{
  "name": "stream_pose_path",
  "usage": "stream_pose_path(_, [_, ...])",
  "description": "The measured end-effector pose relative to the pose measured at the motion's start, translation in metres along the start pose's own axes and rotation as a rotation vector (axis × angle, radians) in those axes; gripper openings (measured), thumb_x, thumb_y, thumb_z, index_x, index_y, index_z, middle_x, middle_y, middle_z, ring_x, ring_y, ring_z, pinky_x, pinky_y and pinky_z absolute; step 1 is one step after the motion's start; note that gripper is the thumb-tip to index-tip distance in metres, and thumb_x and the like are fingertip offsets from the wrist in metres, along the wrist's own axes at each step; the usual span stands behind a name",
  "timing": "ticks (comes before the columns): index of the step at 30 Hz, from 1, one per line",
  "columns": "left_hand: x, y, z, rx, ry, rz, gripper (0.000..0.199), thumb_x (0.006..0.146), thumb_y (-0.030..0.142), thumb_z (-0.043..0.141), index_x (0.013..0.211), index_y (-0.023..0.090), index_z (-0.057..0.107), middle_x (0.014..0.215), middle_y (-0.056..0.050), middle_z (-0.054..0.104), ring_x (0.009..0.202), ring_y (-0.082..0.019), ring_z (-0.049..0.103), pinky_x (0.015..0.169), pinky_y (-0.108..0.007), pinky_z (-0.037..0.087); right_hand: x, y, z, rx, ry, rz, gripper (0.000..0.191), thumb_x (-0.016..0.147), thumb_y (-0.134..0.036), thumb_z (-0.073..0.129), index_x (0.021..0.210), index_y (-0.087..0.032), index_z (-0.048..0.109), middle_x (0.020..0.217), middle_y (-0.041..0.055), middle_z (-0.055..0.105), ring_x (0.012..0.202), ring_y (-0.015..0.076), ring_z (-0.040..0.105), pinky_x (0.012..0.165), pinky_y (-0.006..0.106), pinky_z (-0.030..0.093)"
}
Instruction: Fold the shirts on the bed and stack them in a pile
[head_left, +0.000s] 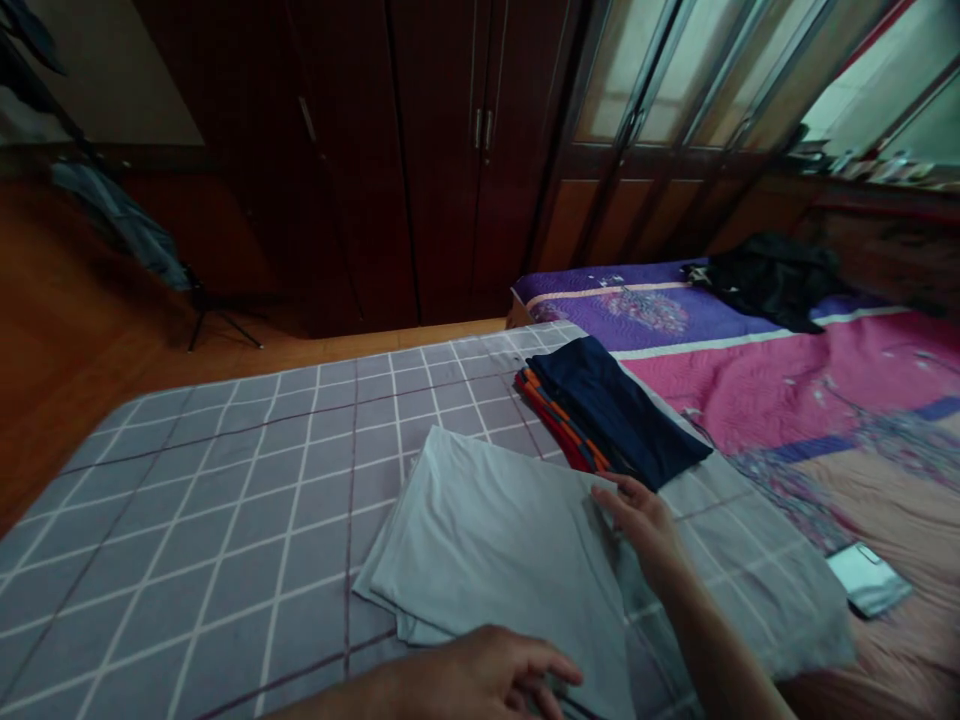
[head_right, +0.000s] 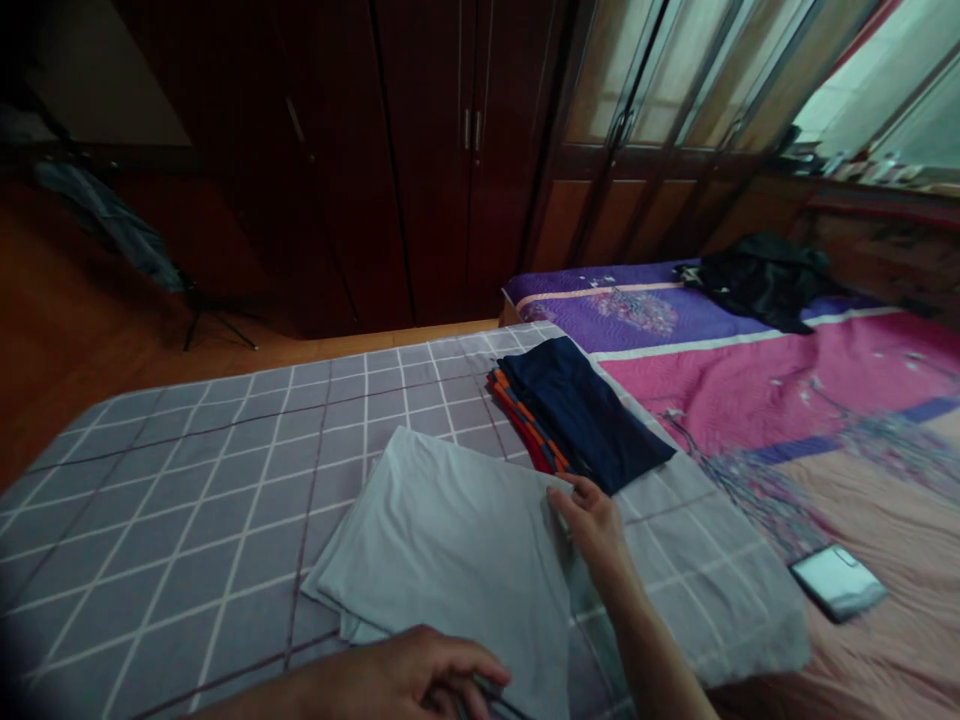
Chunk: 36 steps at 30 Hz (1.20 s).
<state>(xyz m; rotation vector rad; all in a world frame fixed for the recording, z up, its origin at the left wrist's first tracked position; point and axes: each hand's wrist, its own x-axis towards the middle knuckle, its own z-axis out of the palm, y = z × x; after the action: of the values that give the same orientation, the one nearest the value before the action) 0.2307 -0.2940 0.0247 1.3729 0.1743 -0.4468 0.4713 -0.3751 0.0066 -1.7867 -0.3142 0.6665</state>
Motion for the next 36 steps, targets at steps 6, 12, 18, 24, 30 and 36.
stream_pose_path(6, [-0.050, 0.018, -0.078, 0.539, 0.996, 0.086, 0.034, 0.086, 0.035, 0.047, 0.112, 0.022, 0.064, 0.104, -0.006, 0.067, 0.089, -0.019, 0.062, 0.081, -0.030, 0.047, -0.020, 0.010, 0.005, 0.157, -0.066, 0.028, 0.047, 0.057, -0.041, 0.075, 0.096, -0.017, 0.063, 0.081, 0.0065, 0.071, 0.069, 0.0253, 0.067, 0.065, 0.036, 0.054])
stream_pose_path(12, [-0.048, -0.015, -0.144, 0.754, 1.224, -0.114, 0.042, 0.084, 0.044, 0.046, 0.113, 0.016, 0.059, 0.096, -0.007, 0.066, 0.082, -0.021, 0.062, 0.074, -0.031, 0.047, -0.020, 0.014, 0.004, -0.226, -0.088, -0.062, 0.040, 0.064, -0.053, 0.065, 0.076, -0.014, 0.068, 0.065, 0.0050, 0.068, 0.060, 0.0246, 0.064, 0.051, 0.030, 0.048])
stream_pose_path(18, [-0.023, -0.005, -0.149, 0.937, 1.135, -0.260, 0.032, 0.084, 0.043, 0.051, 0.102, 0.019, 0.059, 0.093, -0.006, 0.065, 0.088, -0.022, 0.061, 0.072, -0.028, 0.041, -0.023, 0.017, 0.011, -0.464, 0.054, -0.240, 0.042, 0.075, -0.057, 0.050, 0.080, -0.018, 0.065, 0.067, 0.0048, 0.067, 0.065, 0.0246, 0.062, 0.058, 0.031, 0.046])
stream_pose_path(24, [-0.016, 0.004, -0.145, 0.955, 1.071, -0.240, 0.014, 0.082, 0.033, 0.052, 0.082, 0.019, 0.055, 0.087, -0.004, 0.062, 0.085, -0.021, 0.060, 0.067, -0.026, 0.039, -0.036, 0.021, 0.018, -0.534, 0.053, -0.319, 0.038, 0.080, -0.055, 0.043, 0.072, -0.020, 0.056, 0.059, 0.0036, 0.060, 0.055, 0.0201, 0.056, 0.054, 0.029, 0.039])
stream_pose_path(30, [-0.016, -0.001, -0.131, 0.810, 1.049, -0.178, 0.021, 0.086, 0.041, 0.043, 0.091, 0.021, 0.049, 0.073, 0.000, 0.061, 0.070, -0.020, 0.061, 0.063, -0.026, 0.040, -0.045, 0.032, 0.019, -0.540, 0.016, -0.343, 0.034, 0.079, -0.050, 0.051, 0.064, -0.020, 0.057, 0.049, 0.0015, 0.055, 0.046, 0.0166, 0.048, 0.049, 0.028, 0.033])
stream_pose_path(36, [-0.010, -0.020, -0.124, 0.725, 1.168, -0.171, 0.040, 0.085, 0.042, 0.042, 0.118, 0.019, 0.045, 0.100, -0.008, 0.068, 0.093, -0.026, 0.065, 0.078, -0.032, 0.047, -0.047, 0.017, 0.004, -0.285, -0.019, -0.298, 0.038, 0.083, -0.049, 0.051, 0.084, -0.016, 0.069, 0.066, 0.0042, 0.064, 0.061, 0.0209, 0.058, 0.055, 0.026, 0.043])
